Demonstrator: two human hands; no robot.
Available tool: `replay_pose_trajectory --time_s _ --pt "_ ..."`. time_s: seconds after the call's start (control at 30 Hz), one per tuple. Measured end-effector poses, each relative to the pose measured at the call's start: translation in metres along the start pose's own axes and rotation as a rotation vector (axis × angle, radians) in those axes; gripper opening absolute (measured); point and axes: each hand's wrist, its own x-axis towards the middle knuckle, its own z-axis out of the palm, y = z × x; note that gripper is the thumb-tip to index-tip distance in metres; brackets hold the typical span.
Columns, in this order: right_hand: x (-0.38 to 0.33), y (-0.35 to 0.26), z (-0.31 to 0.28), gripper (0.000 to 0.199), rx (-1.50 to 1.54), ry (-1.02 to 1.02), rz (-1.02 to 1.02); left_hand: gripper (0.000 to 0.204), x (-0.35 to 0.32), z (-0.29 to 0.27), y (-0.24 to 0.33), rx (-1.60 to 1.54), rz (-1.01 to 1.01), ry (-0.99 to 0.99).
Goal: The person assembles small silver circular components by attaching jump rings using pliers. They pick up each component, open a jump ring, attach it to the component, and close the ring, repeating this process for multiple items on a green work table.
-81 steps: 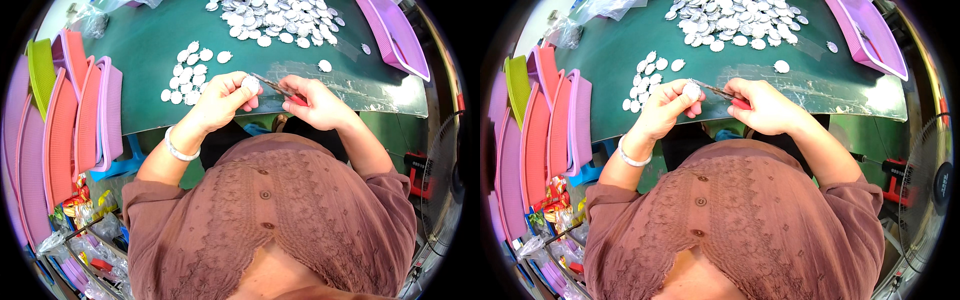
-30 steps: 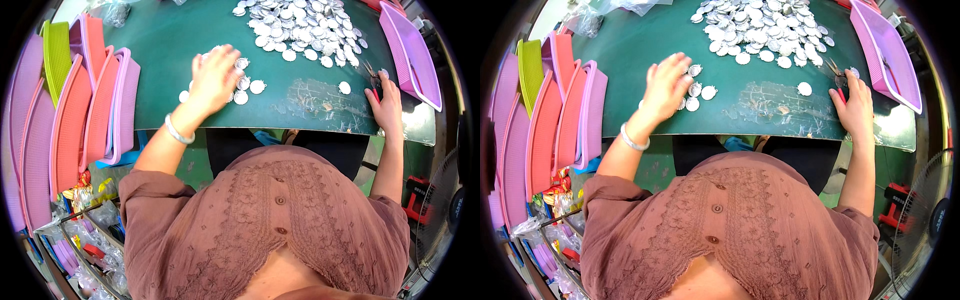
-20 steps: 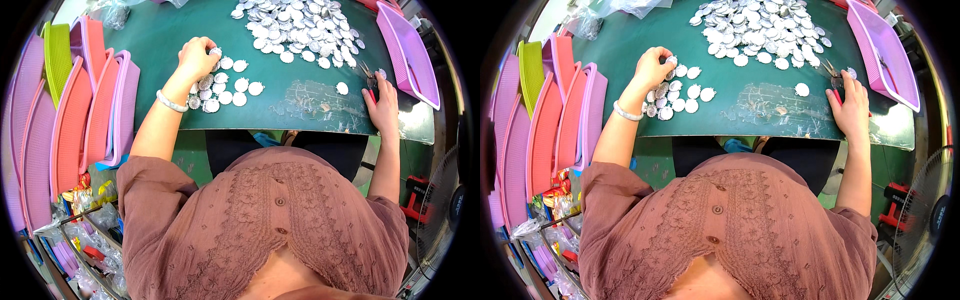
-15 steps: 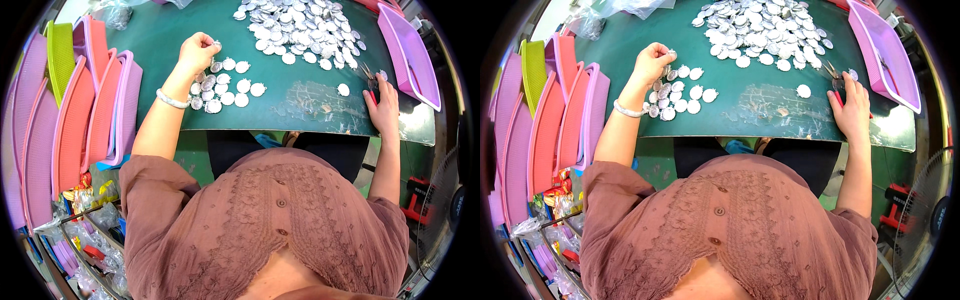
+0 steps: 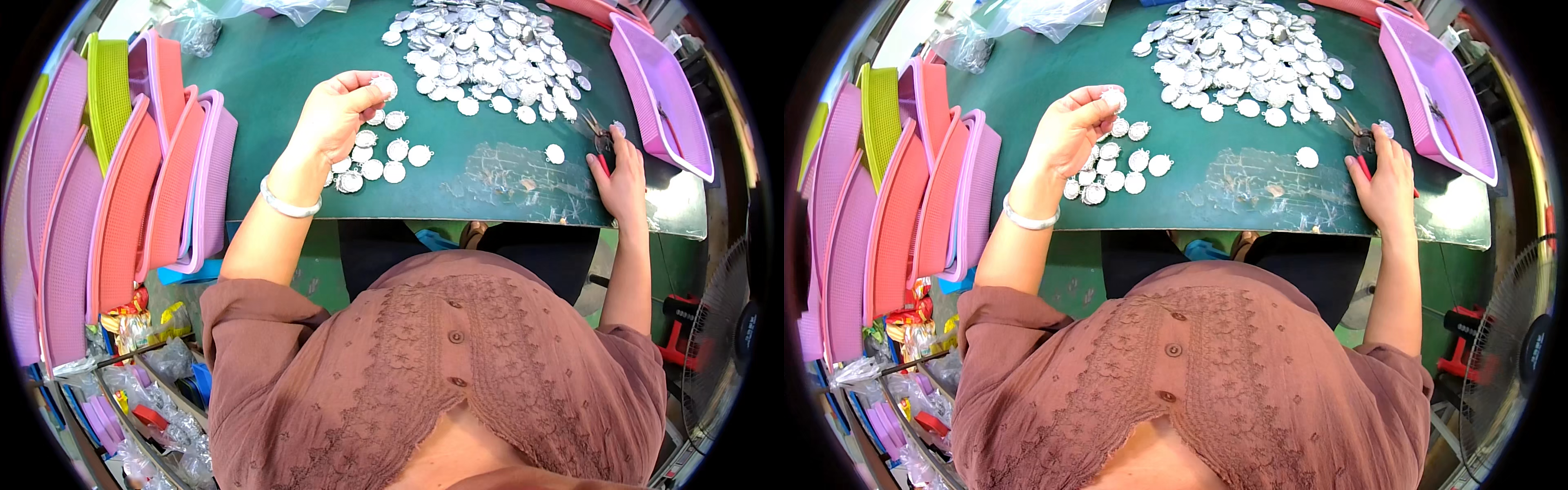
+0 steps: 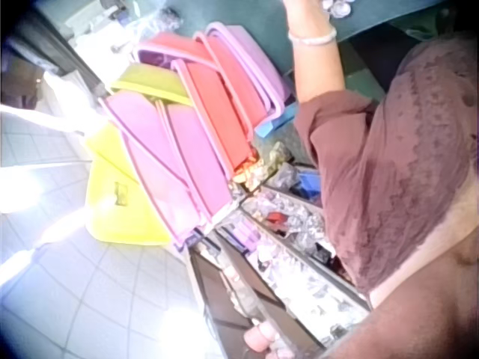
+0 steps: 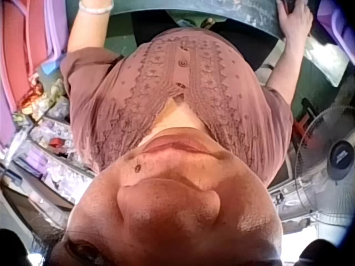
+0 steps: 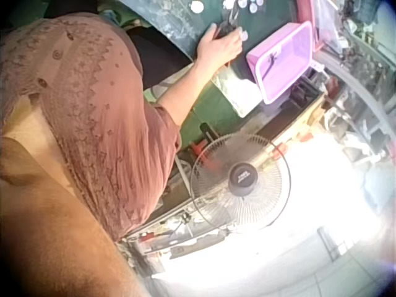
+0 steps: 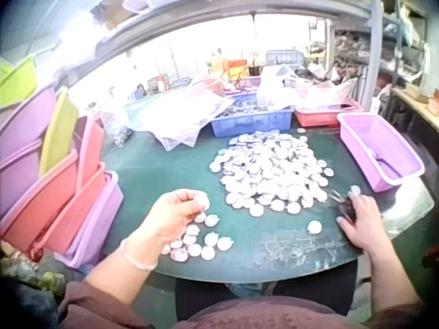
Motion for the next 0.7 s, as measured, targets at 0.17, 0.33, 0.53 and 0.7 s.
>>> replay_pose_trajectory --time_s 0.17,0.33,0.53,0.7 --pt "0.002 -0.011 -0.008 0.053 0.175 0.05 0.029 0.018 -0.017 0.015 0.002 -0.031 0.01 -0.065" --pt "0.015 -0.08 -0.047 0.044 0.57 -0.164 -0.05 0.022 -0.034 0.035 0.007 0.021 -0.017 -0.159" --pt "0.02 -0.13 -0.04 0.042 0.82 -0.405 -0.202 0.025 -0.042 0.053 -0.007 0.125 0.069 -0.142" --pt "0.017 -0.142 -0.033 0.039 0.842 -0.446 -0.196 0.018 -0.048 0.056 -0.003 0.184 0.034 -0.167"
